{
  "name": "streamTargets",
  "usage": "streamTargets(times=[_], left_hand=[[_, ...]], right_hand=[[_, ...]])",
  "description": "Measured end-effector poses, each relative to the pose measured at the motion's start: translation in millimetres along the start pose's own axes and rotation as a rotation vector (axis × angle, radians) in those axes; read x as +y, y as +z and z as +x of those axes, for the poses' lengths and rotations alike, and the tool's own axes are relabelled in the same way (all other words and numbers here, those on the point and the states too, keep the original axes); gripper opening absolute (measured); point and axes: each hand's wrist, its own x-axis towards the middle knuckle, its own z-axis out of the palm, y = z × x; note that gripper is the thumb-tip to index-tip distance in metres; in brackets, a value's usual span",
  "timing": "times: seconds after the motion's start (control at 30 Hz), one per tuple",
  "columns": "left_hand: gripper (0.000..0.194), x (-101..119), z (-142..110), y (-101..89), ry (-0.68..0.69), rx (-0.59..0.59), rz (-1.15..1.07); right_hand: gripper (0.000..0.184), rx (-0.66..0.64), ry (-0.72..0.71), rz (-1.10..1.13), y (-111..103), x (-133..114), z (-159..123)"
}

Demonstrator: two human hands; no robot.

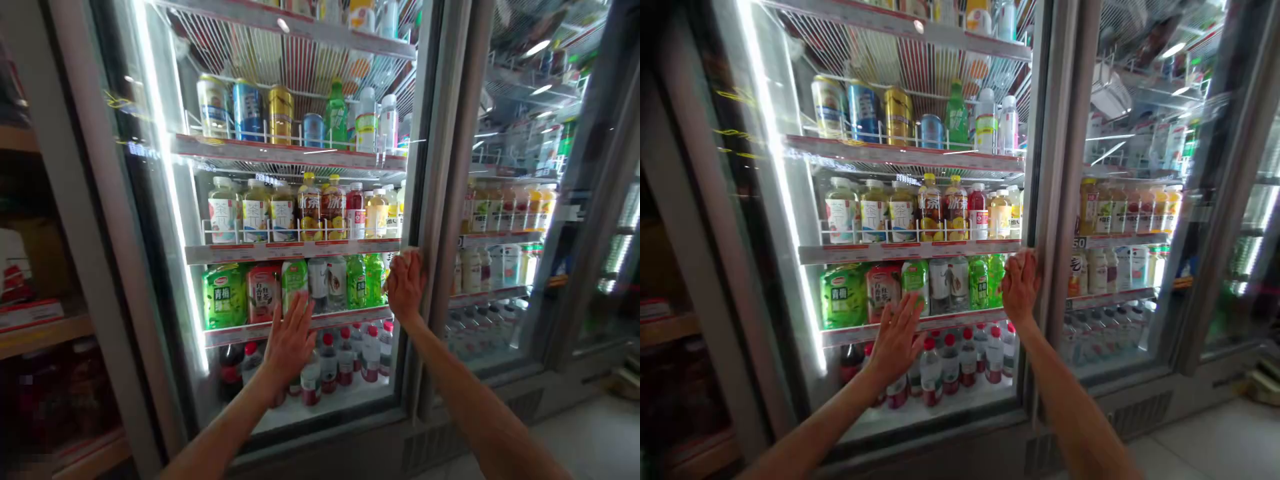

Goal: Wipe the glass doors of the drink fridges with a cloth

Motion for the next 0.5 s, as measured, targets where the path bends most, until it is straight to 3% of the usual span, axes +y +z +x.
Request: streamTargets(times=[0.13, 0.2, 0.27, 0.37, 0.43, 0.5], left_hand=[[0.053, 9.9, -16.9, 7.7, 0.025, -0.010, -0.010], [0.052, 9.6, -26.0, 11.2, 0.013, -0.032, -0.019], [0.053, 7.8, -31.7, 14.1, -0.006, -0.062, -0.031], [0.056, 5.7, -37.3, 17.4, -0.037, -0.086, -0.041], [0.056, 4.0, -43.5, 18.1, -0.051, -0.102, -0.045], [0.055, 0.2, -52.6, 16.8, -0.062, -0.114, -0.041]], right_hand=[[0.047, -0.084, -0.050, -0.045, -3.1, 18.4, -86.0], [0.049, -0.141, -0.065, -0.058, -4.9, 23.4, -110.9], [0.053, -0.142, -0.032, -0.043, -4.3, 20.1, -100.7], [0.060, -0.073, -0.019, 0.029, 3.2, -3.6, -61.7], [0.062, -0.057, -0.125, 0.079, 7.8, -27.9, -57.7], [0.064, -0.104, -0.341, 0.136, 9.1, -51.6, -75.2]])
